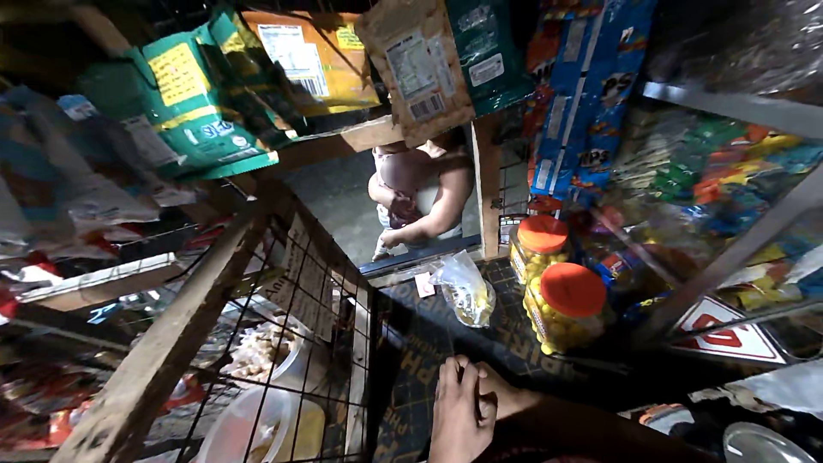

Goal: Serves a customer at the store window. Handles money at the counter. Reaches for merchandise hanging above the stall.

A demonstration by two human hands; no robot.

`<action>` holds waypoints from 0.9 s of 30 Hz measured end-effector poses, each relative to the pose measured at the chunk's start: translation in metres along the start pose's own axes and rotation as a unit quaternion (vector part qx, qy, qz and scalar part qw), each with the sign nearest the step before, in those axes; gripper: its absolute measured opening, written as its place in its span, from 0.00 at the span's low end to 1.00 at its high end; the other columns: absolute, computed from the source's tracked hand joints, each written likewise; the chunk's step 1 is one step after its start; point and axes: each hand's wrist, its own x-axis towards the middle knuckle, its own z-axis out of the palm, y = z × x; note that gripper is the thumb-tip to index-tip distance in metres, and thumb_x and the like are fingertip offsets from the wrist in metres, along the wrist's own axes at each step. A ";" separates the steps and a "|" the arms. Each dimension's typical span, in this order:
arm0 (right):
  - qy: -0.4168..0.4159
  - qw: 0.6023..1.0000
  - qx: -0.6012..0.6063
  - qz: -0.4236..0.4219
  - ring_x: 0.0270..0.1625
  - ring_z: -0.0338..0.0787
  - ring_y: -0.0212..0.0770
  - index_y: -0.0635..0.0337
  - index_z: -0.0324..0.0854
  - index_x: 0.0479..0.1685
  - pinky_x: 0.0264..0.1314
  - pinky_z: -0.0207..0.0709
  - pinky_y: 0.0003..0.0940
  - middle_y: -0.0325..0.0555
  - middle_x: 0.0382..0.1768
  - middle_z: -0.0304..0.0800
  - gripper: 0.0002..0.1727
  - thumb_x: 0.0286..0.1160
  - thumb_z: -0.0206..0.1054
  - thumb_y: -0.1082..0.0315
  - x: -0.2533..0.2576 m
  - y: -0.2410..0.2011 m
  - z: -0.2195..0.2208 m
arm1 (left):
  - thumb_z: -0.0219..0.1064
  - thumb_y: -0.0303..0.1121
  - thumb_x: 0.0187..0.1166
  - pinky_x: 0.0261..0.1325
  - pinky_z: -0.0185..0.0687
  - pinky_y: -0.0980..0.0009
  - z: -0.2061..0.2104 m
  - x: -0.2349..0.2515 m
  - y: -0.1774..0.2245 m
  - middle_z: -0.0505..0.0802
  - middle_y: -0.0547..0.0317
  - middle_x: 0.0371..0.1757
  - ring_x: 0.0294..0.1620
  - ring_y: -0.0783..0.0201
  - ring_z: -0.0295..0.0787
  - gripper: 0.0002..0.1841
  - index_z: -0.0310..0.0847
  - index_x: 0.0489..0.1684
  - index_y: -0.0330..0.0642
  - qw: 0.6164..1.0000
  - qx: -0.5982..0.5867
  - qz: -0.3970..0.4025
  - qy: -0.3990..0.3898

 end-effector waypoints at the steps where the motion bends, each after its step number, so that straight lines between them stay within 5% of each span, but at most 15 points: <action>1: 0.007 0.999 -0.014 -0.035 0.47 0.93 0.47 0.82 0.84 0.51 0.54 0.84 0.35 0.66 0.43 0.92 0.17 0.76 0.66 0.70 0.000 -0.011 -0.006 | 0.70 0.34 0.60 0.55 0.86 0.54 0.000 0.000 0.000 0.86 0.44 0.56 0.59 0.46 0.85 0.16 0.88 0.47 0.41 1.000 0.003 0.001 0.000; 2: -0.001 0.999 -0.041 -0.011 0.48 0.93 0.47 0.85 0.83 0.50 0.53 0.82 0.31 0.69 0.44 0.92 0.16 0.76 0.64 0.74 -0.001 -0.049 -0.021 | 0.70 0.33 0.60 0.54 0.86 0.53 0.000 0.001 0.001 0.86 0.44 0.56 0.58 0.45 0.85 0.16 0.88 0.47 0.41 1.000 0.003 -0.001 -0.002; 3: -0.079 0.968 -0.059 0.230 0.63 0.86 0.41 0.78 0.79 0.66 0.71 0.71 0.29 0.63 0.62 0.88 0.17 0.85 0.58 0.77 0.009 -0.134 -0.046 | 0.70 0.32 0.59 0.54 0.86 0.53 0.000 0.001 0.002 0.86 0.44 0.56 0.58 0.45 0.85 0.16 0.88 0.47 0.40 1.000 0.001 -0.004 -0.005; 4: -0.093 0.943 -0.026 0.318 0.68 0.83 0.40 0.76 0.77 0.71 0.75 0.66 0.28 0.61 0.69 0.85 0.19 0.86 0.54 0.78 0.016 -0.176 -0.063 | 0.69 0.32 0.59 0.53 0.86 0.52 0.000 0.002 0.002 0.86 0.43 0.55 0.58 0.44 0.85 0.17 0.88 0.47 0.40 1.000 0.000 -0.006 -0.006; 6: -0.089 0.935 0.012 0.343 0.68 0.82 0.39 0.78 0.76 0.70 0.74 0.66 0.26 0.62 0.68 0.84 0.19 0.87 0.52 0.78 0.017 -0.196 -0.074 | 0.67 0.31 0.58 0.55 0.85 0.51 0.001 0.003 0.001 0.86 0.42 0.56 0.59 0.43 0.85 0.18 0.88 0.48 0.40 1.000 0.000 -0.010 -0.013; 8: -0.145 0.953 -0.077 0.255 0.73 0.81 0.47 0.78 0.75 0.72 0.79 0.64 0.32 0.66 0.70 0.82 0.20 0.89 0.53 0.73 0.013 -0.161 -0.065 | 0.67 0.29 0.58 0.58 0.84 0.49 0.000 0.002 0.000 0.86 0.39 0.57 0.60 0.41 0.84 0.18 0.88 0.49 0.37 1.000 -0.009 -0.008 -0.019; 10: -0.031 0.989 -0.143 -0.009 0.56 0.91 0.58 0.79 0.85 0.54 0.65 0.80 0.46 0.69 0.50 0.91 0.21 0.76 0.68 0.64 -0.001 -0.040 -0.019 | 0.66 0.27 0.59 0.60 0.84 0.51 0.000 0.002 -0.004 0.85 0.40 0.58 0.61 0.43 0.84 0.18 0.87 0.50 0.37 0.999 -0.023 0.001 -0.026; 11: -0.007 0.987 -0.152 -0.046 0.55 0.92 0.59 0.76 0.86 0.54 0.62 0.82 0.51 0.68 0.49 0.91 0.23 0.70 0.73 0.62 -0.001 -0.005 -0.003 | 0.65 0.24 0.59 0.61 0.84 0.53 -0.001 0.002 -0.007 0.85 0.41 0.58 0.61 0.46 0.84 0.18 0.87 0.51 0.37 0.999 -0.040 0.006 -0.029; 13: -0.004 0.980 -0.193 -0.047 0.55 0.92 0.58 0.71 0.88 0.53 0.61 0.83 0.55 0.63 0.49 0.93 0.24 0.64 0.78 0.59 0.001 0.008 0.006 | 0.62 0.19 0.60 0.63 0.83 0.61 -0.006 0.005 -0.014 0.85 0.47 0.59 0.62 0.54 0.83 0.20 0.87 0.53 0.39 0.994 -0.098 0.009 -0.049; 16: 0.029 0.981 -0.184 -0.043 0.45 0.96 0.57 0.69 0.91 0.35 0.49 0.87 0.59 0.60 0.39 0.95 0.15 0.61 0.78 0.63 0.006 0.004 0.009 | 0.62 0.18 0.62 0.67 0.83 0.64 -0.021 0.019 -0.026 0.88 0.53 0.59 0.64 0.62 0.84 0.20 0.88 0.52 0.39 0.979 -0.183 -0.007 -0.090; 20: 0.069 0.992 -0.109 -0.006 0.47 0.95 0.47 0.66 0.91 0.43 0.55 0.88 0.48 0.54 0.43 0.96 0.12 0.71 0.71 0.66 0.012 0.006 0.008 | 0.71 0.27 0.63 0.77 0.70 0.54 -0.033 0.056 -0.043 0.87 0.51 0.65 0.74 0.53 0.76 0.19 0.89 0.55 0.41 0.971 -0.207 -0.040 -0.112; 23: 0.060 0.994 -0.089 0.016 0.48 0.94 0.42 0.62 0.90 0.49 0.57 0.88 0.43 0.49 0.45 0.95 0.11 0.75 0.67 0.68 0.014 0.008 0.005 | 0.62 0.19 0.62 0.83 0.66 0.57 -0.033 0.086 -0.058 0.85 0.50 0.70 0.78 0.57 0.73 0.21 0.87 0.56 0.38 0.952 -0.258 -0.035 -0.161; 27: -0.010 0.992 -0.125 -0.028 0.46 0.96 0.50 0.60 0.93 0.49 0.51 0.88 0.54 0.52 0.44 0.96 0.11 0.74 0.67 0.70 0.010 0.003 0.005 | 0.62 0.19 0.73 0.72 0.79 0.57 -0.027 0.120 -0.069 0.86 0.44 0.67 0.71 0.54 0.81 0.14 0.86 0.55 0.34 0.971 -0.182 -0.133 -0.078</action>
